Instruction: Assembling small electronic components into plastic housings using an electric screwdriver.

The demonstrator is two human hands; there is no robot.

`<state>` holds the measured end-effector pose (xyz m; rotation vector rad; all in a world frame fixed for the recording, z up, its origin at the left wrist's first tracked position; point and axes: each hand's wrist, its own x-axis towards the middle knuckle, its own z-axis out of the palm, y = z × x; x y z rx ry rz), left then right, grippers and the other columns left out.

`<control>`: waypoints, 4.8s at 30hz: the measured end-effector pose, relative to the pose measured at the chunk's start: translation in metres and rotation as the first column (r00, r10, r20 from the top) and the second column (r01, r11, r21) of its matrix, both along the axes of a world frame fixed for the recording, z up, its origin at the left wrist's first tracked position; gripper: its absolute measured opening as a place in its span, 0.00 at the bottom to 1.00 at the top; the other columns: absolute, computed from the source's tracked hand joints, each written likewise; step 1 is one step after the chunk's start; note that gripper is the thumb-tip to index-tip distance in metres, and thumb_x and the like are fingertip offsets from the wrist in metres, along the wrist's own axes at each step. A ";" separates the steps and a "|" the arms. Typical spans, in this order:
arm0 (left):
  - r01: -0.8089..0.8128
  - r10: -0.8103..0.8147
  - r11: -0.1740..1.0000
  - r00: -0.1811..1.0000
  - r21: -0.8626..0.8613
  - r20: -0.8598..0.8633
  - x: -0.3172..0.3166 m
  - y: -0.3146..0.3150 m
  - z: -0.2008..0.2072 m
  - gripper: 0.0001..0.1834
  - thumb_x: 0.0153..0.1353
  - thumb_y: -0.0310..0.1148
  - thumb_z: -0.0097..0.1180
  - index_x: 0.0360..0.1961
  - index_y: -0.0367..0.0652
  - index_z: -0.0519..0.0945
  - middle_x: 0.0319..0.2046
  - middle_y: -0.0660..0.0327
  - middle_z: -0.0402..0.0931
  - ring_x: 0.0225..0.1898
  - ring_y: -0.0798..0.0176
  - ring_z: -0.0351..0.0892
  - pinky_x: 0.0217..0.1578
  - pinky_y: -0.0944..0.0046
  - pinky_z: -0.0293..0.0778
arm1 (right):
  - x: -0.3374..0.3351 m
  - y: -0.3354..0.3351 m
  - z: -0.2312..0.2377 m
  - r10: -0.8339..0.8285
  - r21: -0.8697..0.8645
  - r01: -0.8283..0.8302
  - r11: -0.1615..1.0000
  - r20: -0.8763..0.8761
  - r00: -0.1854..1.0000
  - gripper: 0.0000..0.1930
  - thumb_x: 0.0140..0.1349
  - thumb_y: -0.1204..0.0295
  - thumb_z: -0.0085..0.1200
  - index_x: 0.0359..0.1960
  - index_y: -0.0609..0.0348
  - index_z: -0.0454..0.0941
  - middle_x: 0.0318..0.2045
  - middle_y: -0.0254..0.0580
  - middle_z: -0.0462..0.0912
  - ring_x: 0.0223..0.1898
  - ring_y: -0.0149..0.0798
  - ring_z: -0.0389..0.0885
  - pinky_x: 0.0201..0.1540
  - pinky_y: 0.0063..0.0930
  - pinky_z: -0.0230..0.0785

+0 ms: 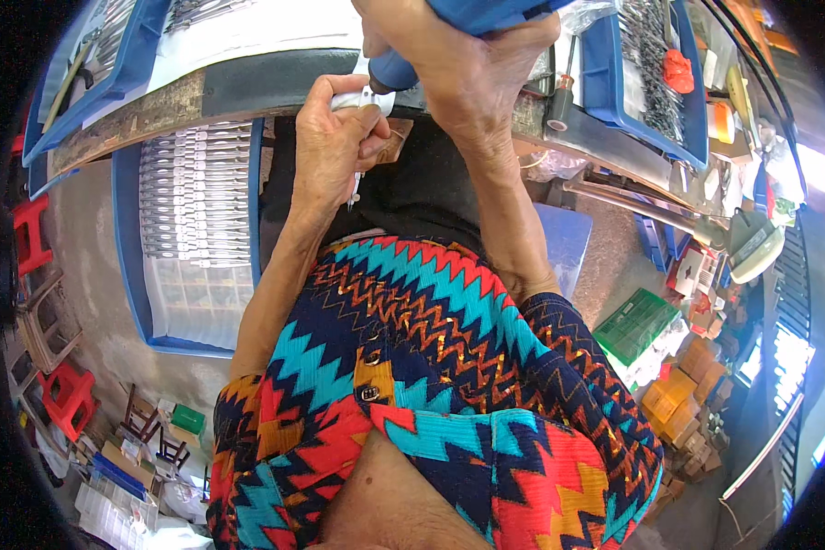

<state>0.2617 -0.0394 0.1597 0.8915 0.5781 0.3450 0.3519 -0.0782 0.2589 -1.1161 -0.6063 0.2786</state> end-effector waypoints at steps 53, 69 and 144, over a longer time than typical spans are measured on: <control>-0.029 0.029 1.000 0.999 0.010 -0.034 0.002 -0.003 -0.004 0.14 0.57 0.17 0.46 0.45 0.36 0.63 0.19 0.56 0.72 0.13 0.77 0.60 0.10 0.77 0.50 | 0.006 0.006 0.001 0.033 -0.071 -0.026 0.997 0.088 0.996 0.08 0.47 0.80 0.57 0.28 0.64 0.71 0.15 0.38 0.73 0.14 0.29 0.71 0.17 0.21 0.63; -0.046 0.046 0.999 0.999 0.016 -0.017 0.001 -0.006 -0.005 0.14 0.57 0.18 0.46 0.44 0.36 0.63 0.18 0.57 0.72 0.13 0.77 0.61 0.10 0.77 0.50 | 0.002 0.005 0.000 -0.040 -0.233 0.084 0.969 0.186 0.982 0.06 0.46 0.80 0.56 0.25 0.64 0.72 0.14 0.37 0.73 0.14 0.29 0.71 0.17 0.22 0.63; -0.136 0.255 -0.450 0.928 0.882 0.273 0.030 0.202 0.006 0.16 0.47 0.16 0.51 0.37 0.44 0.74 0.34 0.61 0.74 0.39 0.54 0.72 0.42 0.57 0.66 | 0.002 -0.009 -0.012 -0.051 -0.204 0.057 0.977 0.037 0.998 0.10 0.42 0.85 0.59 0.26 0.63 0.71 0.18 0.36 0.75 0.19 0.28 0.76 0.24 0.19 0.69</control>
